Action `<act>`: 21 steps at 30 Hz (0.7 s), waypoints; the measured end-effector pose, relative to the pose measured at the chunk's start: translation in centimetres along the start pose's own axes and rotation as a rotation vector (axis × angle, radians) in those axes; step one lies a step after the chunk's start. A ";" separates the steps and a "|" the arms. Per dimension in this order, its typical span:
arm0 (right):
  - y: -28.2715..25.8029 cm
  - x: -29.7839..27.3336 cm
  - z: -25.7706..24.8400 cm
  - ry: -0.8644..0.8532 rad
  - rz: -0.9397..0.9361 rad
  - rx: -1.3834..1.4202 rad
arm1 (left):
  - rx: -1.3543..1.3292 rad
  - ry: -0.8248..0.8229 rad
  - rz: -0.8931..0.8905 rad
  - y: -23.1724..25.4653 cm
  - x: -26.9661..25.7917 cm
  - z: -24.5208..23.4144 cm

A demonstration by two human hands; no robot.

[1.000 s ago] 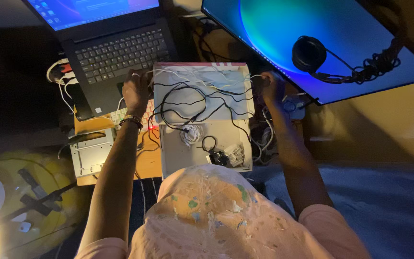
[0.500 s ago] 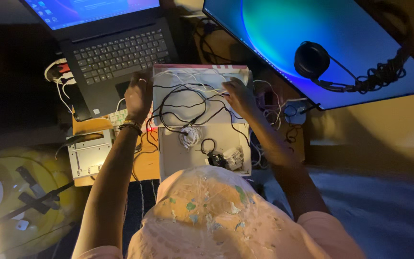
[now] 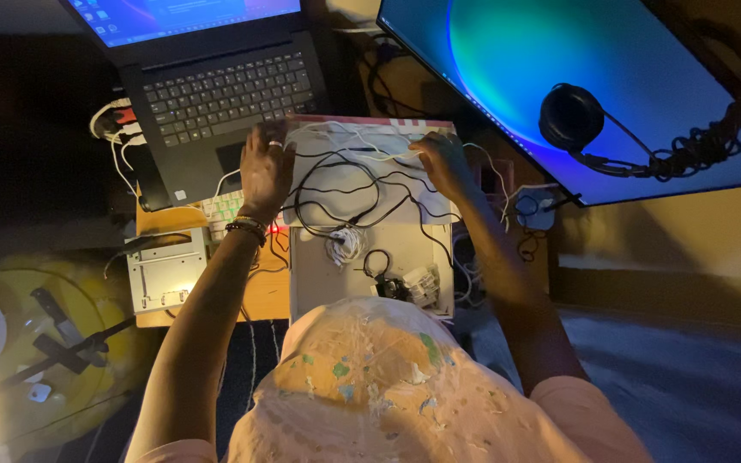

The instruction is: The person repeatedly picks up white USB cables from a cardboard box, untangles them, and coils them by hand. The person handles multiple cables one at a time, placing the coiled cables back into the box.

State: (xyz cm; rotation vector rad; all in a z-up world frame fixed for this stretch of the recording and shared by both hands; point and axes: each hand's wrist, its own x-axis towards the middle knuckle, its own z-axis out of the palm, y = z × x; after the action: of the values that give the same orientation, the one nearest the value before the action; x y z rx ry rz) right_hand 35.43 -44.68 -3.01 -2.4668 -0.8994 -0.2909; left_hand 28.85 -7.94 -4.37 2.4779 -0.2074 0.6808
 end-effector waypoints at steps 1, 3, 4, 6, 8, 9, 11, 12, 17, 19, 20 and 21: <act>0.3 0.1 0.0 -0.048 0.024 0.015 | 0.040 0.034 0.041 0.1 0.1 0.2; 0.9 -0.1 0.0 -0.068 0.097 0.046 | 0.121 0.103 0.122 0.6 0.3 0.6; 1.2 -0.2 0.2 -0.079 0.134 0.062 | 0.064 0.018 0.101 1.1 0.3 0.8; 1.5 -0.3 0.5 -0.071 0.142 0.019 | -0.054 -0.156 0.059 2.4 -0.5 1.2; 1.6 -0.3 1.0 -0.050 0.141 -0.054 | 0.030 -0.121 0.089 4.3 -0.8 2.2; 1.5 -0.2 1.3 -0.033 0.137 -0.106 | 0.073 -0.101 0.103 5.2 -0.9 2.5; 1.4 0.0 1.7 0.000 0.128 -0.211 | 0.103 -0.152 0.074 6.5 -1.5 2.7; 1.4 0.1 1.8 0.017 0.124 -0.263 | 0.118 -0.177 0.059 6.8 -1.8 2.7; 1.4 -0.2 1.6 -0.023 0.179 -0.455 | 0.222 -0.231 0.079 6.7 -2.6 2.6; 1.2 -0.4 1.1 -0.048 0.203 -0.472 | 0.192 -0.261 0.089 6.1 -3.0 2.5; 1.0 -0.5 0.9 -0.064 0.203 -0.503 | 0.190 -0.267 0.100 5.7 -3.3 2.5; 0.8 -0.5 0.7 -0.079 0.202 -0.534 | 0.188 -0.271 0.112 5.4 -3.5 2.5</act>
State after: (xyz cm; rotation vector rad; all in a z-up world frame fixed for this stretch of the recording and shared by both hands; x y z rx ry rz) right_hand 35.59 -45.12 -4.12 -3.0526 -0.6545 -0.4067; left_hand 25.35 -13.86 -5.40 2.7534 -0.4023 0.4226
